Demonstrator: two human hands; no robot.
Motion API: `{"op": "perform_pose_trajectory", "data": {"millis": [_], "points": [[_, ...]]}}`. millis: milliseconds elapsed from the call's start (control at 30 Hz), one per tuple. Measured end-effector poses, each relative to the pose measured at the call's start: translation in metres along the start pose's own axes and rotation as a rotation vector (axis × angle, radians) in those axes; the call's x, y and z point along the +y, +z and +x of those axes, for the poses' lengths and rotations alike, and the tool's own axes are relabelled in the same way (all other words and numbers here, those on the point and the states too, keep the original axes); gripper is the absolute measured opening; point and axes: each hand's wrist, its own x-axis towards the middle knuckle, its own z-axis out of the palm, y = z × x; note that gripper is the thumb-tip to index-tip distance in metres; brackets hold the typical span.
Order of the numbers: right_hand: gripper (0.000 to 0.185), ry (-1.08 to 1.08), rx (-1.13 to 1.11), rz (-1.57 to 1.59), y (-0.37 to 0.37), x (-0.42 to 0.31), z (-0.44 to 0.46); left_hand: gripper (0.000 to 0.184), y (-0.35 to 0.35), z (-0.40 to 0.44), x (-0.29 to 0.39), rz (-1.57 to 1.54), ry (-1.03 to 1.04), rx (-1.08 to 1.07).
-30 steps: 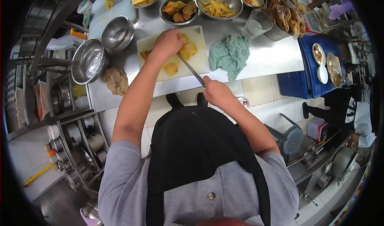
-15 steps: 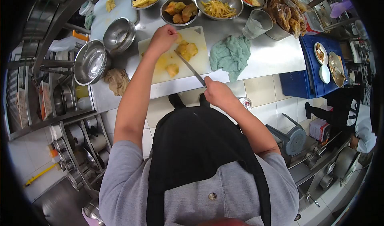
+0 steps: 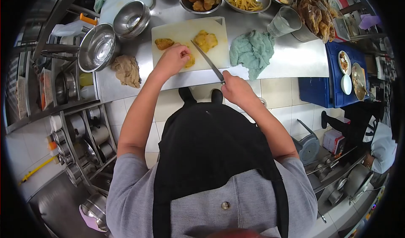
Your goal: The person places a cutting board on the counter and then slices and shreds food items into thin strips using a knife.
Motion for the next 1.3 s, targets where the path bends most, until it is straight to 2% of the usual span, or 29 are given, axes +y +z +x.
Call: {"op": "perform_pose_trajectory", "data": {"millis": [33,100,200,300,533,600,633,700,800,1000,1100,1300], "points": [[0.022,-0.001,-0.002,-0.002,-0.001,-0.001,-0.001,0.020,0.004,-0.002,-0.001,-0.002,-0.001,0.002],[0.023,-0.002,-0.019,0.031,-0.002,-0.007,-0.005,0.024,0.008,-0.009,-0.004,0.002,0.094,0.141],[0.022,0.015,-0.042,0.018,-0.003,-0.016,-0.012,0.025,0.006,-0.021,-0.013,0.139,0.180,0.172],[0.023,0.035,-0.025,0.010,0.007,-0.022,-0.016,0.023,0.017,-0.030,-0.020,0.125,0.281,0.157],[0.021,0.080,0.037,-0.049,0.024,-0.054,-0.027,0.021,0.024,-0.032,-0.023,0.059,0.375,0.214],[0.020,0.088,0.079,-0.068,0.033,-0.061,-0.028,0.025,0.019,-0.032,-0.024,0.090,0.525,0.324],[0.020,0.100,0.086,-0.073,0.037,-0.065,-0.028,0.025,0.014,-0.030,-0.025,0.082,0.537,0.320],[0.020,0.155,0.142,-0.121,0.044,-0.072,-0.031,0.026,0.008,-0.028,-0.029,0.196,0.743,0.273],[0.020,0.224,0.119,-0.156,0.060,-0.075,-0.028,0.026,0.013,-0.020,-0.039,0.253,0.862,0.205],[0.015,0.251,0.097,-0.247,0.049,-0.107,-0.038,0.027,0.016,-0.016,-0.047,0.228,0.905,0.222],[0.015,0.260,0.091,-0.273,0.048,-0.113,-0.044,0.028,0.016,-0.014,-0.049,0.254,0.896,0.180],[0.017,0.308,0.044,-0.295,0.051,-0.109,-0.037,0.031,0.019,-0.015,-0.050,0.224,0.897,0.229]]}}
